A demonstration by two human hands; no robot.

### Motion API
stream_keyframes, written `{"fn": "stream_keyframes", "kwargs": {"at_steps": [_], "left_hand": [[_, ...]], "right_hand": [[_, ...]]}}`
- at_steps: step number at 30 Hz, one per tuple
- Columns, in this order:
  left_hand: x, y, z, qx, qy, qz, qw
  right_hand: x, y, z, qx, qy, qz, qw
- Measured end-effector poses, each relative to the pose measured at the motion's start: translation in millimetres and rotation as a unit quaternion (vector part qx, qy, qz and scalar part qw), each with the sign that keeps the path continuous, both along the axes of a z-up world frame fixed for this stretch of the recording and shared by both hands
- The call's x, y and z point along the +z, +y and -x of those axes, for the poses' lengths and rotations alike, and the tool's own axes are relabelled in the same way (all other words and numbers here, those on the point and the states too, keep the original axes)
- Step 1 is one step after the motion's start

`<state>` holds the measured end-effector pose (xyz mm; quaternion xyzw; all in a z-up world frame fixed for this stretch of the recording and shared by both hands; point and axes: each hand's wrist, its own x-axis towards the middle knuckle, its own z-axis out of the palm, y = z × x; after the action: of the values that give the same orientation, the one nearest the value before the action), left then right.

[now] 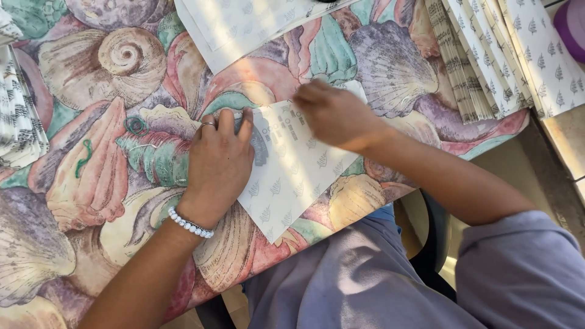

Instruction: Folding printed paper sheets into a triangular shape on a table.

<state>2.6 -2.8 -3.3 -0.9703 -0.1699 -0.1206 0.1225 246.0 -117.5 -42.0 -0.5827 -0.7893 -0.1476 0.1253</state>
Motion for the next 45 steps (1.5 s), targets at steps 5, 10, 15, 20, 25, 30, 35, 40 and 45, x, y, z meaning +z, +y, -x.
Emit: {"fn": "stream_keyframes", "kwargs": {"at_steps": [5, 10, 15, 20, 25, 30, 35, 40, 45], "left_hand": [[-1, 2, -4, -0.002, 0.002, -0.015, 1.0], [-23, 8, -33, -0.036, -0.087, 0.032, 0.995], [-8, 0, -112, -0.074, 0.063, 0.203, 0.974], [-18, 13, -136, -0.009, 0.146, 0.297, 0.944], [7, 14, -133, 0.07, 0.197, 0.324, 0.923], [43, 15, -73, 0.039, 0.046, 0.421, 0.905], [63, 17, -36, -0.124, -0.29, 0.404, 0.859], [59, 13, -21, -0.119, -0.445, 0.414, 0.785], [46, 14, -13, -0.101, -0.436, 0.516, 0.73]], "right_hand": [[2, -37, -39, -0.084, 0.007, -0.005, 0.996], [-20, -42, -43, -0.103, -0.003, -0.033, 0.994], [15, -41, -33, -0.118, 0.038, 0.056, 0.991], [26, -67, -56, -0.144, 0.052, 0.044, 0.987], [35, -70, -68, -0.114, 0.14, 0.007, 0.984], [45, -66, -46, -0.109, 0.501, -0.105, 0.852], [64, -39, -13, 0.014, 0.636, -0.012, 0.772], [80, -15, 21, 0.085, 0.574, -0.037, 0.814], [36, -14, 20, -0.123, 0.453, -0.065, 0.88]]}}
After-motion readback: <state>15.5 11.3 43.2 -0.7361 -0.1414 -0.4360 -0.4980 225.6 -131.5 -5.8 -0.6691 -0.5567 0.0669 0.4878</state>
